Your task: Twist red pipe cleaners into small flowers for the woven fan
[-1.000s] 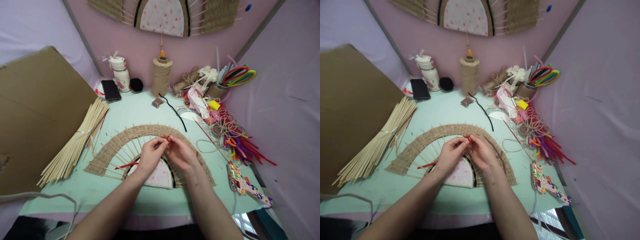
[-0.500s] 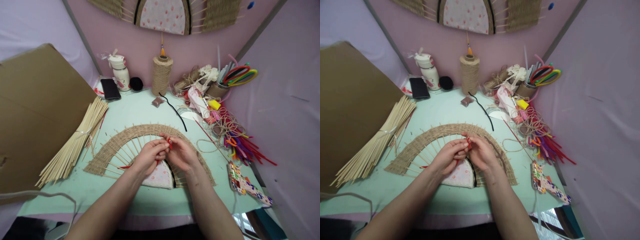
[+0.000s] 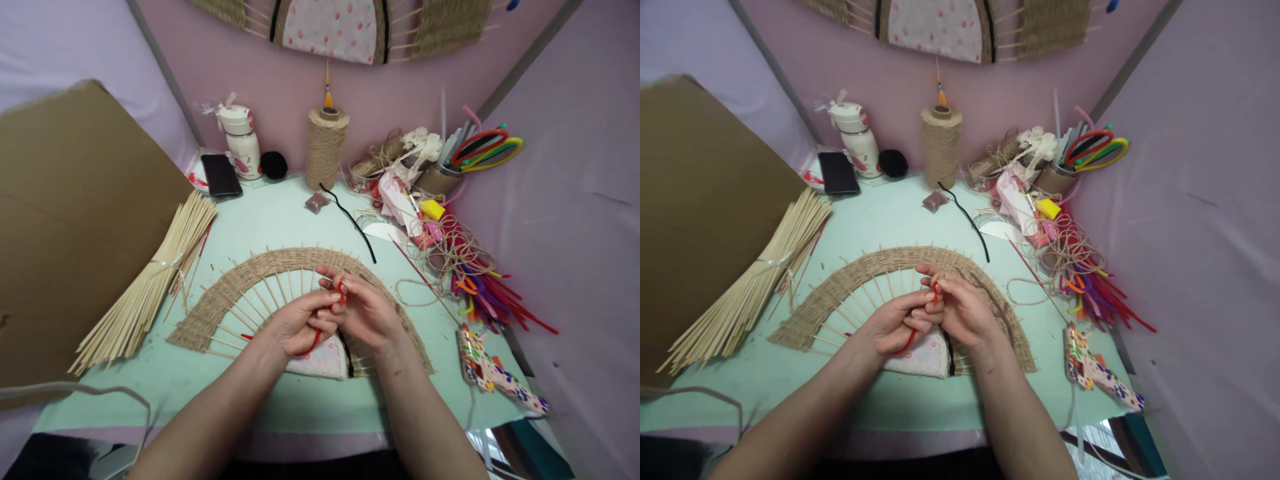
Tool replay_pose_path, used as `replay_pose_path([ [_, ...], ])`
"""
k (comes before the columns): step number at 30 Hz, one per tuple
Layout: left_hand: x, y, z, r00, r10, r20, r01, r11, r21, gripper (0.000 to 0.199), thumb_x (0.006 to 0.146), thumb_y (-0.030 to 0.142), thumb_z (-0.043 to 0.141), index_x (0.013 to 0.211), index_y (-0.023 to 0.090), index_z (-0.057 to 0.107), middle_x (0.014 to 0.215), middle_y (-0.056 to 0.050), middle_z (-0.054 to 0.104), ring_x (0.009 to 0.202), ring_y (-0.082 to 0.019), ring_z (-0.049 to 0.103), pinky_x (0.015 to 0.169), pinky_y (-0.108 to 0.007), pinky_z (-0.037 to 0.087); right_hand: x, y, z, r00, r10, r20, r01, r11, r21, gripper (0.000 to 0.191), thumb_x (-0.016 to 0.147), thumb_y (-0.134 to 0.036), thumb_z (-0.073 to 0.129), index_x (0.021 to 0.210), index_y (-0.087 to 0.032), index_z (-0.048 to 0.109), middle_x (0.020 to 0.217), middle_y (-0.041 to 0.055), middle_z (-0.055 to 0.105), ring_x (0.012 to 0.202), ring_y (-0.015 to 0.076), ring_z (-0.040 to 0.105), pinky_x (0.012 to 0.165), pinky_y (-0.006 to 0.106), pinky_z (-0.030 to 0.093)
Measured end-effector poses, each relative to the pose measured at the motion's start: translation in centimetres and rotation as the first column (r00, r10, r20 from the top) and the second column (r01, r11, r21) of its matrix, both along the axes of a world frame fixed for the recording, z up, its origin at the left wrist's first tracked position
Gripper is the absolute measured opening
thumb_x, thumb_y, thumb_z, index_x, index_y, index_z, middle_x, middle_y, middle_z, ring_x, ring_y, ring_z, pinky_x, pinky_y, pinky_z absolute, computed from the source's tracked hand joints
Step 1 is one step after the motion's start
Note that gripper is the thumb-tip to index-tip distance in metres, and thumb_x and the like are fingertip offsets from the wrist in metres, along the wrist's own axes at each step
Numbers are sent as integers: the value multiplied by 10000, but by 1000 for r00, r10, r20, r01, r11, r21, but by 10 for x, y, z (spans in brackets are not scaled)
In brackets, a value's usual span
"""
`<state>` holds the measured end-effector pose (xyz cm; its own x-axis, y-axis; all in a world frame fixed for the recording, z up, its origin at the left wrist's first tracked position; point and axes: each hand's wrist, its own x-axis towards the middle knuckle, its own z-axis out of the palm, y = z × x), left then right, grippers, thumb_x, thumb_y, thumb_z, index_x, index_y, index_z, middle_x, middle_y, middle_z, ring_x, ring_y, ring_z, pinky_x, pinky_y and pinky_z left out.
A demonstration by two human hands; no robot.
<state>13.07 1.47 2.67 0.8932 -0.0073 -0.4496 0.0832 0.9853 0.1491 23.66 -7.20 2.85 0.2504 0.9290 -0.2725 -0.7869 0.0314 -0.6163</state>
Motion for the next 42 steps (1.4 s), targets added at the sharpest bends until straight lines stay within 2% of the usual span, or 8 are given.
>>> replay_pose_path([
  [5, 1, 2, -1, 999, -8, 33, 6, 997, 71, 70, 772, 39, 576, 733, 89, 545, 614, 20, 432, 453, 11, 358, 366, -41, 200, -1, 2, -6, 993, -16, 114, 21, 999, -43, 106, 709, -301, 713, 685, -205, 674, 1154, 36, 639, 962, 171, 578, 830, 295, 484],
  [10, 4, 4, -3, 980, 197, -5, -170, 856, 488, 147, 705, 156, 715, 721, 79, 591, 606, 18, 501, 433, 18, 271, 375, -96, 162, 6, 6, -24, 815, -293, 499, 393, 914, -105, 266, 810, -490, 618, 869, -235, 668, 1022, 26, 667, 902, 171, 583, 805, 300, 451],
  [14, 5, 1, -6, 945, 327, -25, -185, 596, 781, 172, 731, 263, 706, 764, 108, 639, 543, 51, 485, 441, -18, 330, 425, -148, 241, 12, 2, -20, 696, -248, 674, 383, 922, -57, 249, 842, -453, 595, 883, -220, 672, 940, 25, 680, 862, 165, 589, 791, 294, 444],
  [18, 3, -4, -9, 923, 383, -35, -38, 180, 983, 111, 787, 250, 625, 796, 148, 668, 736, -11, 653, 674, -104, 565, 647, -218, 430, 10, -1, -10, 610, -225, 760, 388, 921, -39, 183, 811, -369, 645, 897, -215, 694, 899, 20, 699, 838, 163, 607, 783, 292, 459],
  [22, 1, -8, -10, 918, 397, 20, 86, -247, 965, 119, 820, 194, 553, 816, 173, 670, 808, -27, 686, 756, -142, 593, 715, -261, 437, 7, 0, -10, 590, -186, 785, 372, 926, -61, 205, 769, -349, 685, 913, -206, 721, 921, 40, 725, 840, 180, 640, 780, 314, 491],
  [25, 1, -10, -10, 923, 382, 43, 116, -383, 917, 128, 834, 183, 541, 817, 176, 668, 801, -27, 685, 749, -142, 590, 707, -260, 433, 6, 2, -11, 570, -176, 803, 380, 922, -68, 159, 726, -309, 717, 845, -206, 743, 873, 37, 741, 830, 190, 660, 792, 326, 505],
  [30, 0, -10, -11, 920, 392, 19, 123, -334, 934, 150, 840, 199, 544, 835, 186, 693, 827, -26, 713, 755, -146, 614, 705, -257, 442, 4, 4, -10, 553, -188, 812, 433, 897, -88, 103, 700, -272, 719, 775, -214, 759, 822, 29, 751, 807, 190, 672, 797, 327, 512],
  [42, 4, -11, -8, 913, 406, -46, 42, 20, 999, 167, 803, 265, 575, 801, 172, 714, 807, -36, 732, 756, -169, 629, 716, -265, 458, 5, 5, -9, 650, -178, 739, 406, 903, -140, 136, 666, -304, 724, 714, -179, 741, 644, 17, 681, 625, 153, 589, 644, 293, 487],
])
